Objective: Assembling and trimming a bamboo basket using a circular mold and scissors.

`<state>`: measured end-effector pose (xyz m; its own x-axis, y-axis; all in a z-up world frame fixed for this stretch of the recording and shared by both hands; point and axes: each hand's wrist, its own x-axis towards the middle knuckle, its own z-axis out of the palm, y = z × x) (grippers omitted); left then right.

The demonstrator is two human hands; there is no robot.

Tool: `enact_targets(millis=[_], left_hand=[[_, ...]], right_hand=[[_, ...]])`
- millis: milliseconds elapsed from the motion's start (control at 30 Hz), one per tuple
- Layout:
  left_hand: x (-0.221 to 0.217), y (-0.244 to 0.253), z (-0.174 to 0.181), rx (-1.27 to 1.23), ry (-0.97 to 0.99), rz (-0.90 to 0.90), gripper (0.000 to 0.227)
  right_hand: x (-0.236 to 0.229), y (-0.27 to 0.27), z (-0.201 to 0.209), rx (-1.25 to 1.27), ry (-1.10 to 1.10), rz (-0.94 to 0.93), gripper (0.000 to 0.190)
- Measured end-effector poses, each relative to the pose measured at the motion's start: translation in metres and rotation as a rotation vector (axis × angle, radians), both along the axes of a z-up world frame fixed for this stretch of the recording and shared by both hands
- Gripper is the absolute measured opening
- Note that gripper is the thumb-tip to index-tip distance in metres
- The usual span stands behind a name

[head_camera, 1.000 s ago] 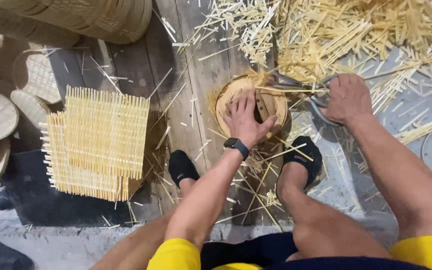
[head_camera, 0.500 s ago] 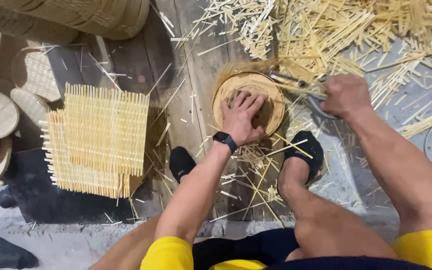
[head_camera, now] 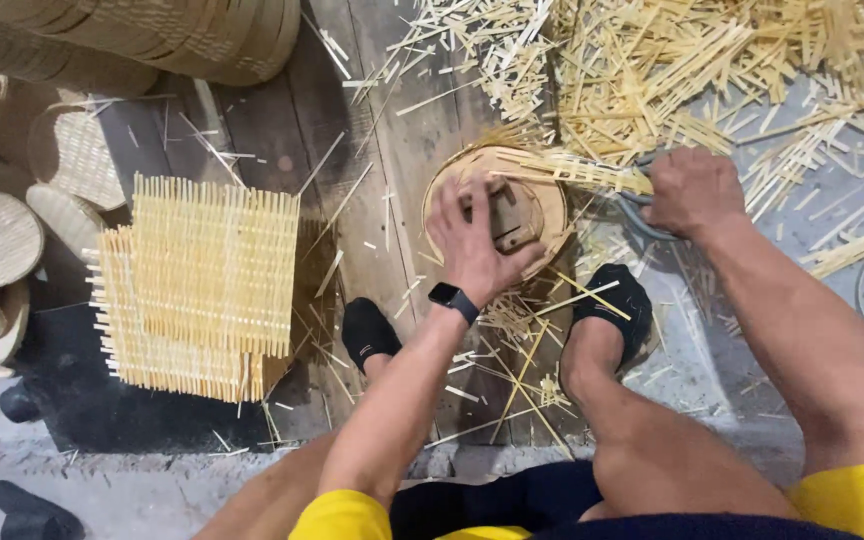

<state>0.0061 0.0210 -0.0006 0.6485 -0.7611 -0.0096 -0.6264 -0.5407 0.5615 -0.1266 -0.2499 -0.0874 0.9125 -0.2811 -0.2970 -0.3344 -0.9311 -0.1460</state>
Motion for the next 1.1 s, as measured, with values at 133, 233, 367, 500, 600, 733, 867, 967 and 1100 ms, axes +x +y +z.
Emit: enact_targets(millis=[133,233,367,500,600,733,867,967,1100], left_hand=[[-0.007,-0.006,-0.015,0.074,0.001,0.248,0.117],[-0.007,-0.005,-0.016,0.074,0.014,0.136,0.115],[0.001,-0.009,-0.005,0.128,-0.041,0.104,0.117],[-0.007,-0.002,-0.012,0.151,0.051,0.14,0.111],[-0.001,-0.002,-0.013,0.251,0.024,0.007,0.113],[0.01,0.004,-0.007,0.228,0.044,-0.044,0.109],[0.018,0.009,-0.007,0.264,0.015,-0.177,0.108],[0.026,0.007,-0.006,0.222,-0.002,-0.255,0.103],[0.031,0.007,0.001,0.265,0.046,-0.385,0.107]], right_hand=[[0.016,0.02,0.018,-0.089,-0.12,0.021,0.052],[0.02,0.03,0.013,-0.127,-0.246,-0.007,0.058],[0.006,0.005,-0.013,0.005,-0.015,-0.05,0.047],[-0.002,0.009,-0.002,-0.042,-0.098,-0.021,0.053],[0.021,0.022,0.019,-0.126,-0.222,-0.02,0.057],[0.009,0.008,0.006,-0.05,-0.096,-0.02,0.051],[0.004,0.004,0.009,0.007,0.06,-0.007,0.054],[0.019,0.012,0.015,-0.044,-0.066,0.015,0.059],[0.025,0.012,0.006,-0.014,0.027,0.029,0.047]])
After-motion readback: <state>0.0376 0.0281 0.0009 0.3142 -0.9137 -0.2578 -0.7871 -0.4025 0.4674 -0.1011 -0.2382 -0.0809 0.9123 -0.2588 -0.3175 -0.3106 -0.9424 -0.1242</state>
